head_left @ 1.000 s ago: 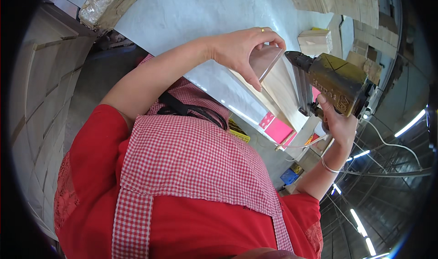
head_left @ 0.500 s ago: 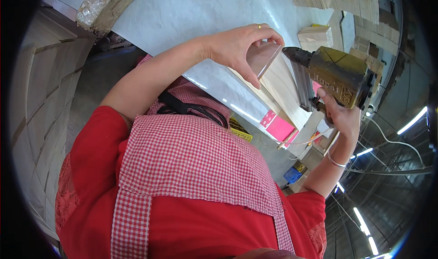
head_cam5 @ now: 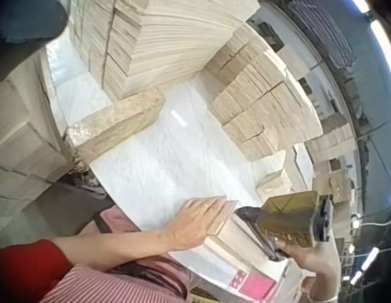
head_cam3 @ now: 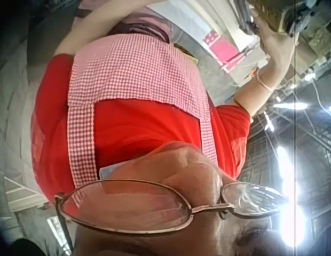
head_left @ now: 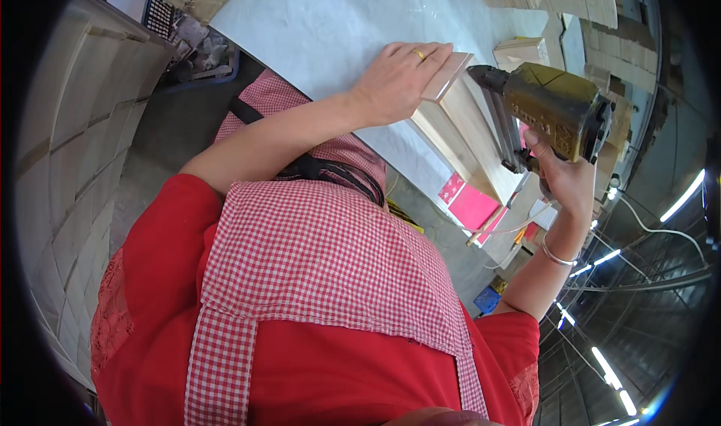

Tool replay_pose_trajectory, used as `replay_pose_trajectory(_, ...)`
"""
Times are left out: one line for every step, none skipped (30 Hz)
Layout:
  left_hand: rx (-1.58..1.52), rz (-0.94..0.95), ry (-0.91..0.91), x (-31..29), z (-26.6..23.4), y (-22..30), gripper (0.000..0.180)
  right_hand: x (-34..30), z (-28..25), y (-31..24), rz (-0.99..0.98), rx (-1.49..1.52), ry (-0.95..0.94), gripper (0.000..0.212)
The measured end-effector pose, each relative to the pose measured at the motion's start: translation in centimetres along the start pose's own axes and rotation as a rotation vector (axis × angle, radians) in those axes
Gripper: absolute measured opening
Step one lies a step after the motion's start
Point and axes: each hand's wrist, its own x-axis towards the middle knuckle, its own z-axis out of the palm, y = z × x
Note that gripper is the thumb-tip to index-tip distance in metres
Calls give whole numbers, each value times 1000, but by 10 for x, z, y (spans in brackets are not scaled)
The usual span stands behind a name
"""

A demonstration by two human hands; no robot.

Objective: Assembling wooden boxes by applying glue to the edges and using a pneumatic nail gun to join the planks.

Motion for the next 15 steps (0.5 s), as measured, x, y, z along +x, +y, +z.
replay_pose_trajectory(13,-10,-3,0,1,0,64,-5,0,-1,-5,-17,9,36)
replay_pose_trajectory(26,-21,-7,0,1,1,61,-10,1,0,-6,-14,11,36)
replay_pose_trajectory(27,-19,-9,0,2,1,61,-15,1,1,-47,-34,-8,38)
replay_pose_trajectory(36,-18,8,-1,2,1,61,-19,1,2,-88,-54,-28,40)
replay_pose_trajectory(45,-18,24,-2,3,1,62,-23,1,3,-128,-73,-47,42)
replay_pose_trajectory(55,-19,41,-2,2,1,63,-27,0,2,-128,-72,-47,42)
replay_pose_trajectory(56,-18,39,-2,2,2,63,-30,-1,2,-94,-82,-95,45)
replay_pose_trajectory(56,-22,50,-2,1,3,61,-33,-2,1,-61,-92,-145,48)
replay_pose_trajectory(56,-26,60,-3,1,4,58,-35,-2,1,-27,-102,-194,52)
replay_pose_trajectory(57,-30,70,-3,0,4,56,-36,-1,1,-27,-100,-195,52)
replay_pose_trajectory(55,-29,69,-3,0,4,56,-37,0,0,-25,-98,-188,52)
replay_pose_trajectory(56,-24,71,-3,0,4,56,-39,1,-1,-24,-97,-182,53)
replay_pose_trajectory(56,-18,73,-2,0,4,56,-40,1,-1,-23,-95,-175,54)
replay_pose_trajectory(57,-12,74,-2,0,4,56,-41,1,1,-20,-93,-174,54)
replay_pose_trajectory(56,-9,71,-1,0,3,56,-43,1,4,-63,-92,-121,50)
